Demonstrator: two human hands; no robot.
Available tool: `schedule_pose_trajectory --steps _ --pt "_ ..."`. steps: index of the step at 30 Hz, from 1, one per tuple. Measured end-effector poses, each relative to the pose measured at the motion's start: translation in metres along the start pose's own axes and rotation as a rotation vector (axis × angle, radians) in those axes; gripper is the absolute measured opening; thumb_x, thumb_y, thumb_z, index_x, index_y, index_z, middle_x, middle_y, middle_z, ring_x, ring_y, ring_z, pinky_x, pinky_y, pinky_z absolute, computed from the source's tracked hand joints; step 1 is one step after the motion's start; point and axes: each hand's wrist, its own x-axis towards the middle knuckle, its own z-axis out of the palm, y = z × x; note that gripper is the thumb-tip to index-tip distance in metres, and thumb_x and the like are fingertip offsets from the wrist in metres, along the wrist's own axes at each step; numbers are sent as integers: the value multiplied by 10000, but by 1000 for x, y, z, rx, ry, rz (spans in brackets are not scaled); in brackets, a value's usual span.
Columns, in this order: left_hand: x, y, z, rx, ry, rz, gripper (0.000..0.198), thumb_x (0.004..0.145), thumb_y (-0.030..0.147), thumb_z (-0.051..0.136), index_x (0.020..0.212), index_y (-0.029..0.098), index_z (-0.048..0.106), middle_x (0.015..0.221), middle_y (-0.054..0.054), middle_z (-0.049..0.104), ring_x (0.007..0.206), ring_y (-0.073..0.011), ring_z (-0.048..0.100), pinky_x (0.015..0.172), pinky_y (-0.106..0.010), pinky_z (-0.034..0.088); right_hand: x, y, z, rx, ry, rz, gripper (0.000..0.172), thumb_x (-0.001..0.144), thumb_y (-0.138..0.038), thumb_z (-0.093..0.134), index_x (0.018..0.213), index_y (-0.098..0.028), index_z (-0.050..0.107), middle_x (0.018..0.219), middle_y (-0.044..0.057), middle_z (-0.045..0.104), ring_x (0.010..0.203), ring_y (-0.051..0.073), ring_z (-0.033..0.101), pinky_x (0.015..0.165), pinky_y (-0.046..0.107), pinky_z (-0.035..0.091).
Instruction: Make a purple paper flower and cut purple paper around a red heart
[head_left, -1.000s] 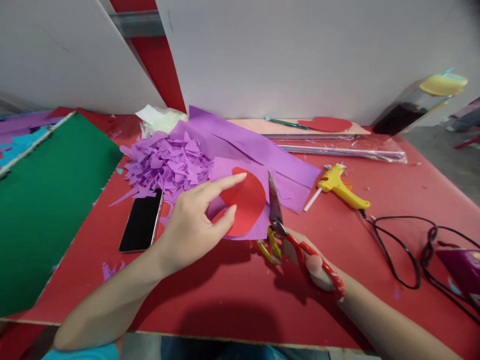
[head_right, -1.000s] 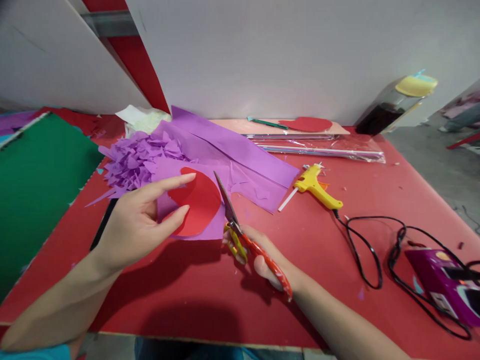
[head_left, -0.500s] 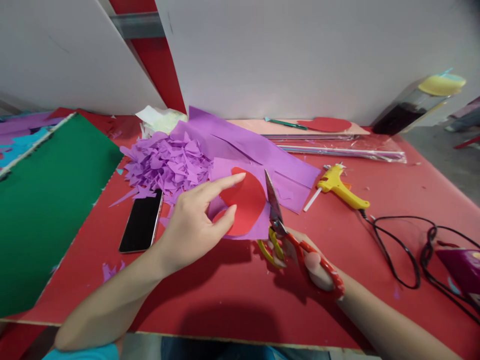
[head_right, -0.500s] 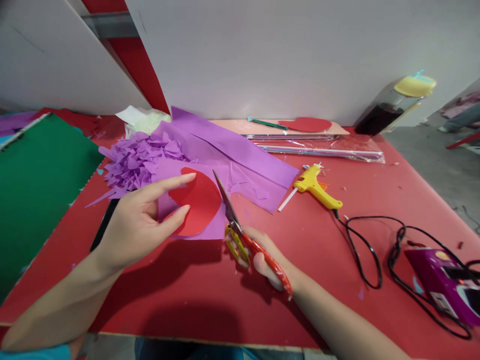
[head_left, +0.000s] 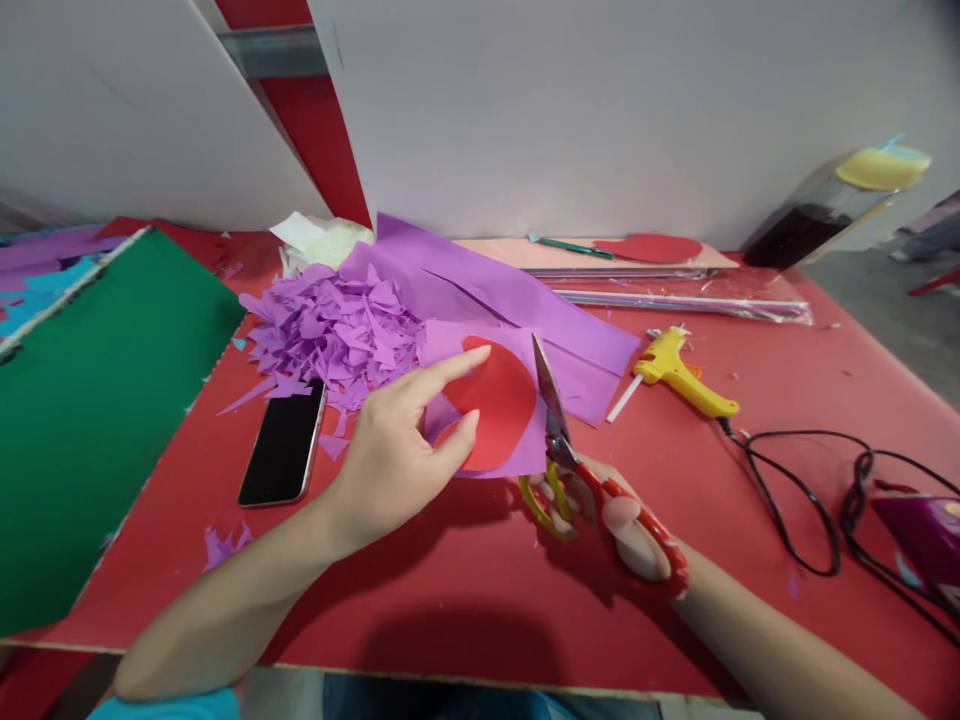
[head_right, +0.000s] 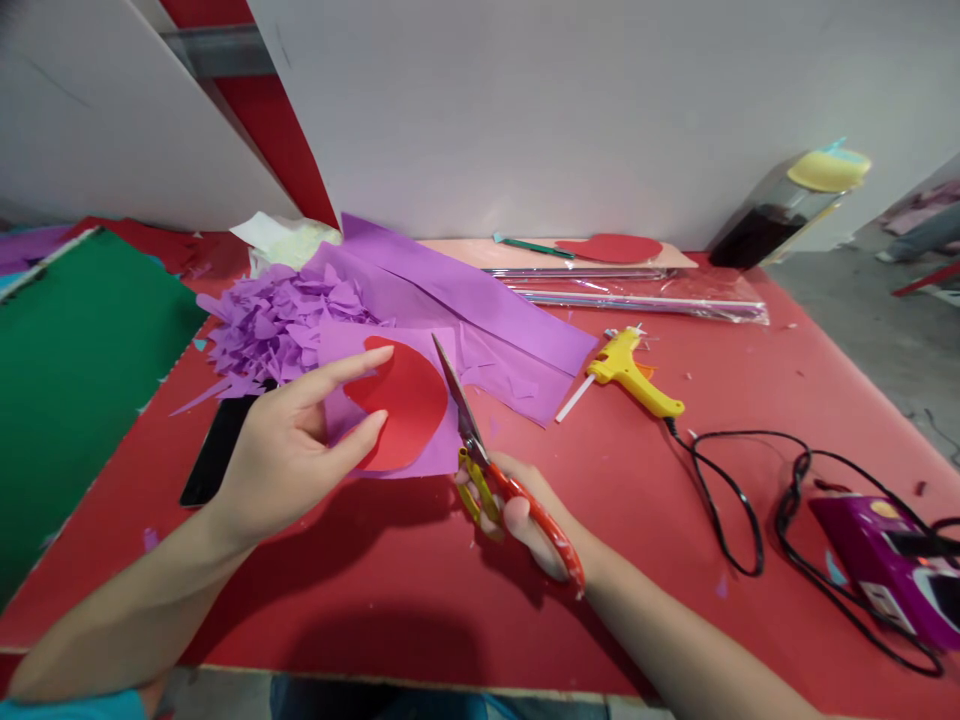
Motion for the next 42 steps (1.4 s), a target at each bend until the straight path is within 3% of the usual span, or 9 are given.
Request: schedule_pose_trajectory --steps 9,13,16,19,23,28,33,38,42 --pt "0 1 -1 5 -4 -6 460 741 111 595 1186 227 576 994 -18 699 920 -204 660 748 -300 576 2 2 0 -40 24 -43 660 710 -770 421 977 -179 541 607 -23 412 528 107 357 511 262 370" --pt "0 2 -1 -6 -3 -28 456 752 108 582 1193 224 569 1062 -16 686 902 -184 663 765 -293 572 0 2 -1 4 -11 -27 696 689 -774 447 1044 -184 555 704 17 495 547 113 416 520 273 407" --pt "0 2 -1 -15 -3 -30 448 759 107 575 1190 225 570 1077 -12 683 905 -180 664 778 -291 570 -2 3 -1 82 -18 -5 714 707 -757 446 1164 -215 528 970 101 565 746 185 543 614 308 463" --pt "1 2 -2 -19 -12 -15 443 754 106 580 1180 228 577 1105 -9 675 968 -191 651 824 -296 558 -4 5 -2 83 -67 -23 740 737 -753 395 1277 -253 464 1185 137 521 903 236 553 714 357 475" --pt "1 0 -3 -36 -26 2 435 756 115 585 1179 216 576 1150 -9 659 1025 -174 631 903 -276 521 -4 4 -4 -29 -50 -29 739 732 -775 350 1284 -302 484 1170 112 553 859 249 566 744 405 471" --pt "2 -2 -4 -49 -26 -7 424 759 125 582 1175 207 581 1165 -15 654 1050 -164 622 945 -261 493 -6 0 -3 -102 -14 -27 757 706 -792 360 1269 -306 500 1243 102 532 1091 321 509 894 472 426" --pt "3 -3 -4 -59 -87 -17 430 759 125 571 1178 219 577 1143 -2 665 1024 -159 635 934 -262 501 -10 5 -6 -76 -39 -33 741 748 -755 355 1335 -309 433 1329 91 470 1227 306 421 1013 470 336" --pt "3 -3 -3 -65 -119 -29 431 758 140 562 1182 221 573 1151 -8 661 1043 -168 627 934 -273 502 -11 5 -6 -31 -38 -44 720 748 -740 391 1333 -322 430 1303 89 486 1162 296 467 997 474 343" --pt "3 -3 -3 -53 -116 -32 421 769 140 547 1182 217 575 1150 -15 661 1031 -173 632 935 -289 503 -7 6 -5 15 -90 -51 685 773 -723 365 1334 -334 413 1147 93 556 940 245 545 831 413 440"
